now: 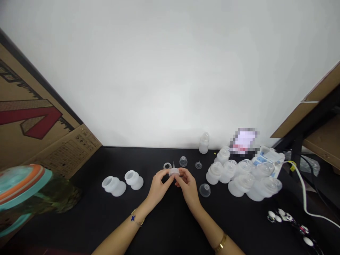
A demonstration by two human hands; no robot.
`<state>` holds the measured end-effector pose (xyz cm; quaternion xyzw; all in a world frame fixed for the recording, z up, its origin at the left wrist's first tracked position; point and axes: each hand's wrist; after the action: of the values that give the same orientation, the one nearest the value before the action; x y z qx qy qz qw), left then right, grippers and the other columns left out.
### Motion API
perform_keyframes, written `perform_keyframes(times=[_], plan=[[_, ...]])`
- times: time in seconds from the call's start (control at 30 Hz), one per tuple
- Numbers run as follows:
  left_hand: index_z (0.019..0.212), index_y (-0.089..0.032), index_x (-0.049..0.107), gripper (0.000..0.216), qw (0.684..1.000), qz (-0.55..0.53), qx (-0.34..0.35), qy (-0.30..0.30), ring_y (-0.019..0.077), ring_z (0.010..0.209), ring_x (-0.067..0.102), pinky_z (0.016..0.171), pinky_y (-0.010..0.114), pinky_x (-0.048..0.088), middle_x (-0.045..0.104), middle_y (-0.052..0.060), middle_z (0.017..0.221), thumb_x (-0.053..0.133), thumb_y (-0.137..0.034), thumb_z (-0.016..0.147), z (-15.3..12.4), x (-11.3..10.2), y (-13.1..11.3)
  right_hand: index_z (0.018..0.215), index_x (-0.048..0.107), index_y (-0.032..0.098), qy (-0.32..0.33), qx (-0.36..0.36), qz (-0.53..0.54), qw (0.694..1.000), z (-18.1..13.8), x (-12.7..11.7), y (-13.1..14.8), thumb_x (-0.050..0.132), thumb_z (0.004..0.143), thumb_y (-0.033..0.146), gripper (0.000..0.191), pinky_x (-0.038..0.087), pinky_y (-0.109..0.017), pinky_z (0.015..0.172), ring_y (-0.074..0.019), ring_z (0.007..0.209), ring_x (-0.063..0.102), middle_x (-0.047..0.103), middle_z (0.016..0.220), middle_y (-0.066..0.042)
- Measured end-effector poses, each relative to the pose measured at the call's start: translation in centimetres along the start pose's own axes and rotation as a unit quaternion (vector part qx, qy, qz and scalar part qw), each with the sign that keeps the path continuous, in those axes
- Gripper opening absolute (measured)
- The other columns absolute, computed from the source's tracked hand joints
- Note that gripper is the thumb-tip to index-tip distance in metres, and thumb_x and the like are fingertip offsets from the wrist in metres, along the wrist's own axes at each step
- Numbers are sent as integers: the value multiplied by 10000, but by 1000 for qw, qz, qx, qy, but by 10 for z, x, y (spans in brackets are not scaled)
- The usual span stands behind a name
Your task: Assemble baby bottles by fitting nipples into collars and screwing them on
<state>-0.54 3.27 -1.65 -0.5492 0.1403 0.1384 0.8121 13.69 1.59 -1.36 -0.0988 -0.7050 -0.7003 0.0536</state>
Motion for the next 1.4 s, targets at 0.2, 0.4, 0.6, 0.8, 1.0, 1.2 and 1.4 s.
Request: perform_keyframes(times=[0.2, 0.4, 0.6, 0.8, 1.0, 1.2, 1.4], plan=[[928, -224, 740, 143, 1000, 22, 5, 16, 250, 955, 661, 924, 429, 470, 745, 60, 951, 638, -297, 859, 1, -1, -1, 965, 699, 220, 3, -20, -87, 996, 1, -3, 0, 719, 774, 457, 306, 446, -302, 596, -173, 645, 581, 675, 844, -36], [925, -228, 733, 129, 999, 30, 14, 26, 242, 942, 664, 919, 420, 470, 746, 52, 941, 633, -284, 866, 1, -1, -1, 939, 701, 238, -1, -29, -143, 989, 0, -5, 0, 676, 813, 421, 224, 436, -306, 612, -191, 660, 597, 677, 811, -24], [947, -220, 721, 136, 999, 42, 13, 29, 247, 950, 651, 928, 434, 456, 741, 55, 959, 620, -254, 863, 1, -1, -3, 928, 686, 236, -1, -50, -188, 981, -2, -5, 3, 633, 840, 415, 206, 427, -295, 617, -186, 670, 581, 686, 805, -20], [935, -220, 711, 124, 998, 51, 17, 22, 240, 946, 649, 946, 432, 446, 738, 47, 951, 615, -238, 857, 1, -2, -4, 954, 662, 212, 4, -62, -220, 973, -1, -4, 3, 582, 864, 427, 246, 442, -283, 638, -179, 696, 588, 688, 870, -27], [890, -223, 692, 90, 998, 56, 22, 23, 232, 924, 641, 956, 435, 422, 733, 33, 927, 606, -235, 868, 1, -1, -5, 934, 656, 212, 6, -70, -237, 969, -3, -4, 5, 565, 876, 436, 249, 443, -277, 637, -184, 699, 594, 688, 844, -23], [883, -223, 688, 100, 997, 67, 32, 19, 219, 896, 637, 956, 423, 416, 726, 19, 898, 594, -254, 885, 0, -1, -6, 926, 659, 204, 12, -66, -240, 968, -1, -3, 9, 562, 875, 450, 269, 430, -270, 621, -173, 669, 577, 676, 813, -15], [846, -226, 679, 134, 996, 75, 34, 16, 217, 855, 647, 944, 416, 429, 728, 16, 861, 567, -281, 897, 0, -2, -6, 919, 668, 205, 23, -64, -241, 968, -2, -4, 9, 565, 881, 466, 282, 417, -263, 620, -167, 672, 565, 674, 811, -9]])
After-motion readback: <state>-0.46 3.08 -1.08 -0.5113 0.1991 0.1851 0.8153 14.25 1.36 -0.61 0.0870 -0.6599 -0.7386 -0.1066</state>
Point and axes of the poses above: each hand's wrist, its own z-axis towards the middle knuckle, its own x-axis out of the palm, y = z × x
